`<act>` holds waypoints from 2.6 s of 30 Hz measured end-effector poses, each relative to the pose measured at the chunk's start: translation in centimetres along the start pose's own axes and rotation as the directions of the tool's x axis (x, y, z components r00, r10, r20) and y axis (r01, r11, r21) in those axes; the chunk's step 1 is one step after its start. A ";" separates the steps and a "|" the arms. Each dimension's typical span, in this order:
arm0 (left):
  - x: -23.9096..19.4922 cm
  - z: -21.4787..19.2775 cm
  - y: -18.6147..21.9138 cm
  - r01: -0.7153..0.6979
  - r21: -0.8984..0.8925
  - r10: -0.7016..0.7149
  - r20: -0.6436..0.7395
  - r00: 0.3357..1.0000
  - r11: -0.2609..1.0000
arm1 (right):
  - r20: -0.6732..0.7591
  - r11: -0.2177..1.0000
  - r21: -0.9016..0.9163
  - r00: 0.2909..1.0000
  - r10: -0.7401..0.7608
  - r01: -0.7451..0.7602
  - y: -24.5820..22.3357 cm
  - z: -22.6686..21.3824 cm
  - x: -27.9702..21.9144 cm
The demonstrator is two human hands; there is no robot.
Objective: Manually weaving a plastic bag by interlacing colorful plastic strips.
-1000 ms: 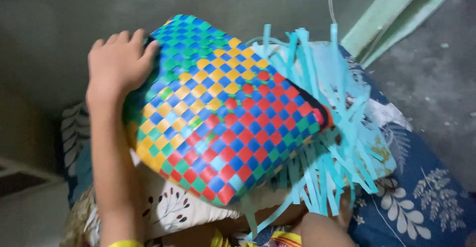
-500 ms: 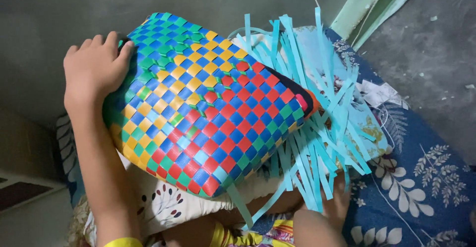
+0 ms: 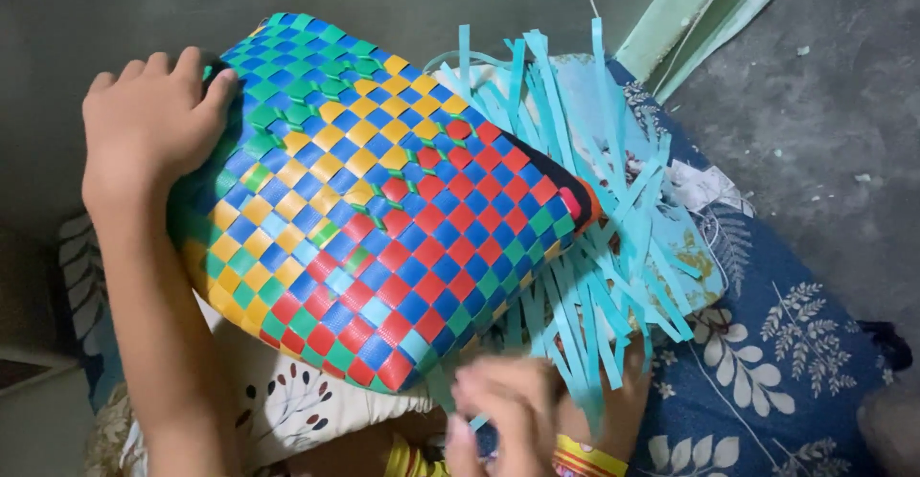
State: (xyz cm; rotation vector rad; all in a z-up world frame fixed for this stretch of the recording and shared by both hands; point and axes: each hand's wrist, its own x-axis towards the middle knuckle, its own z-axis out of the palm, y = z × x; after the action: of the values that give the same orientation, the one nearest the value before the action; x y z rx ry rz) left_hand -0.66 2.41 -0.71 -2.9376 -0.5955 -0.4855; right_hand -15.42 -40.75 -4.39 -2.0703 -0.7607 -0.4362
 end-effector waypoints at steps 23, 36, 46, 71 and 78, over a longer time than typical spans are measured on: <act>-0.4 -1.6 2.2 0.144 -0.040 -0.137 0.132 0.982 0.989 | 0.316 0.946 0.143 0.919 0.236 -0.292 6.5 2.5 1.9; -1.0 -0.1 2.5 0.135 0.009 -0.135 -0.035 0.990 0.991 | 0.300 0.981 0.016 0.937 0.181 -0.195 5.4 -1.0 6.8; -1.2 0.8 2.1 0.155 0.080 -0.148 -0.089 0.985 0.985 | 0.456 0.715 0.183 0.703 0.546 -0.675 11.7 0.4 1.4; -1.3 0.0 2.5 0.164 0.053 -0.161 -0.053 0.985 0.985 | 0.004 0.989 0.107 0.995 0.100 -0.100 1.4 -2.6 10.2; -1.2 -0.3 2.7 0.179 0.013 -0.179 0.006 0.984 0.984 | 0.026 0.992 0.020 0.992 0.125 -0.125 0.3 -1.8 11.8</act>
State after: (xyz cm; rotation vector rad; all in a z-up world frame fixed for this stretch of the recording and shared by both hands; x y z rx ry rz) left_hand -0.75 -0.50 -0.91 -2.8895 -0.8655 -0.4869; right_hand -6.40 -38.15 2.95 -2.0927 -0.6431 -0.3317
